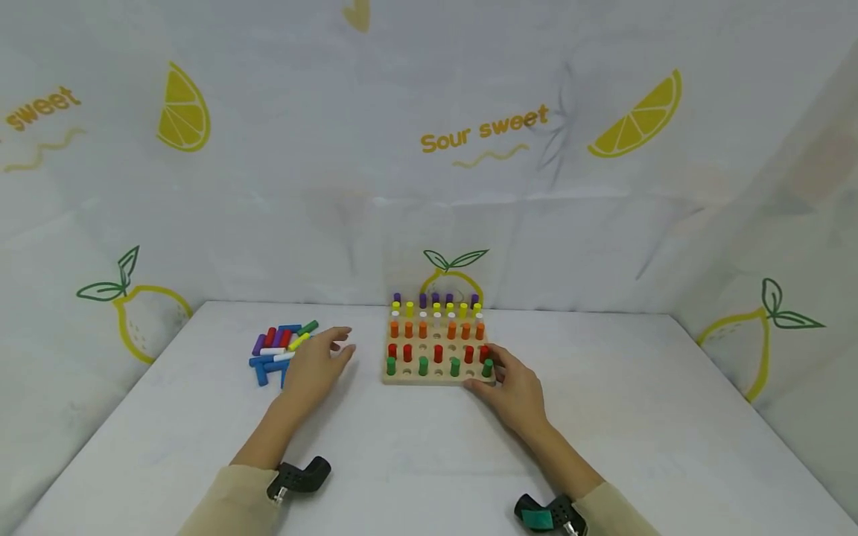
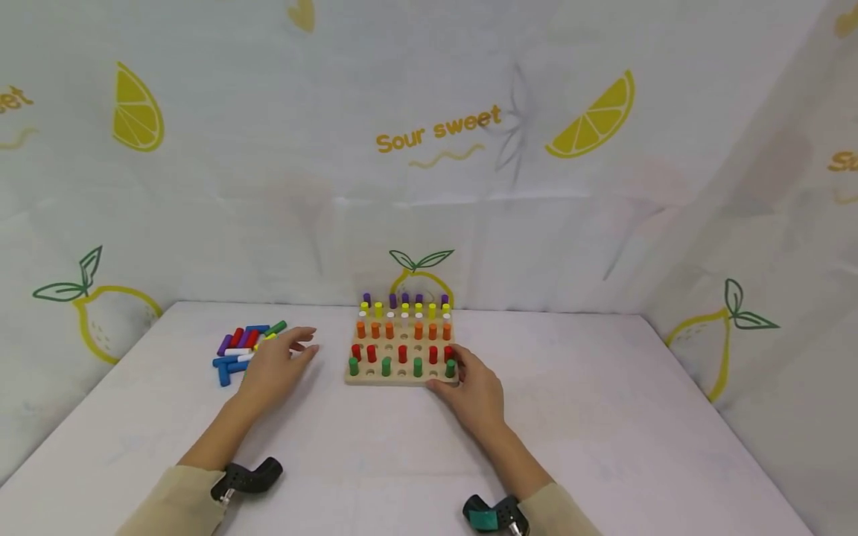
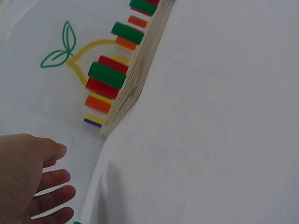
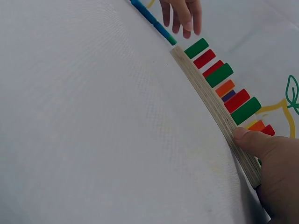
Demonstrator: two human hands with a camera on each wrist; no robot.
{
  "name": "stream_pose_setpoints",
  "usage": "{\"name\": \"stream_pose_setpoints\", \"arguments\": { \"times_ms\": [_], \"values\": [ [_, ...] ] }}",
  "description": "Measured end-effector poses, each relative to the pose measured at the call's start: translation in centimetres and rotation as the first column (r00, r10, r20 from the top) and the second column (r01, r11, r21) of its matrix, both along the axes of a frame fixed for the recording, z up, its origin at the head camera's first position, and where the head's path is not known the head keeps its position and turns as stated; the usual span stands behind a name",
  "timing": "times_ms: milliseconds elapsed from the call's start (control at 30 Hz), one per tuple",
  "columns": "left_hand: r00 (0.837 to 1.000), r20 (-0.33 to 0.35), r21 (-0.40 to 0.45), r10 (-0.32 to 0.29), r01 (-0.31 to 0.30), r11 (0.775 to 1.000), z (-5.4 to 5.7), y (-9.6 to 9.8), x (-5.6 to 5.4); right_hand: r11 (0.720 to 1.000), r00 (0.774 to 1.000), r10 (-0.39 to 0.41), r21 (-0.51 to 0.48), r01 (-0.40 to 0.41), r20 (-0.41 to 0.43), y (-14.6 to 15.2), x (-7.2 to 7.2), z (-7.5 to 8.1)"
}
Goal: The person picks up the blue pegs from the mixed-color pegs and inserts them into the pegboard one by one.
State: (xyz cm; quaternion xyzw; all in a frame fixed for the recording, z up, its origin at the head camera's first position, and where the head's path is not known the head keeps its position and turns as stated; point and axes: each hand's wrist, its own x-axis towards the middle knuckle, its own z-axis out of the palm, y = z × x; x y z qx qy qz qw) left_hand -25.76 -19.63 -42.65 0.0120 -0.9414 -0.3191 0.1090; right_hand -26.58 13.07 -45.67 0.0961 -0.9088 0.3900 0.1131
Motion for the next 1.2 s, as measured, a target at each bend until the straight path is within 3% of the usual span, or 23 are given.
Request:
{"name": "stream_pose_setpoints", "arguments": {
  "times_ms": [167, 467, 800, 1200],
  "values": [
    [0.995, -0.074, -0.037, 0.065, -0.068, 0.997, 0.2, -2.3, -0.2, 1.0, 1.0, -0.005, 0.008, 0.005, 0.005, 0.0, 0.0, 0.0],
    [0.988, -0.084, -0.046, 0.128, -0.132, 0.99, -0.6, -4.3, -0.6, 1.0, 1.0, -0.001, 0.001, 0.001, 0.013, 0.2, -0.2, 0.0],
    [0.987, -0.104, -0.087, 0.12, -0.13, 0.988, -1.6, -5.0, -0.9, 0.995, 0.989, 0.056, -0.087, -0.045, 0.136, 1.7, -0.8, 0.4],
    [0.992, -0.086, -0.093, 0.092, -0.1, 0.991, -2.0, -5.0, -0.8, 0.992, 0.988, 0.005, -0.124, 0.015, 0.157, 1.7, -1.0, 0.2]
  ]
}}
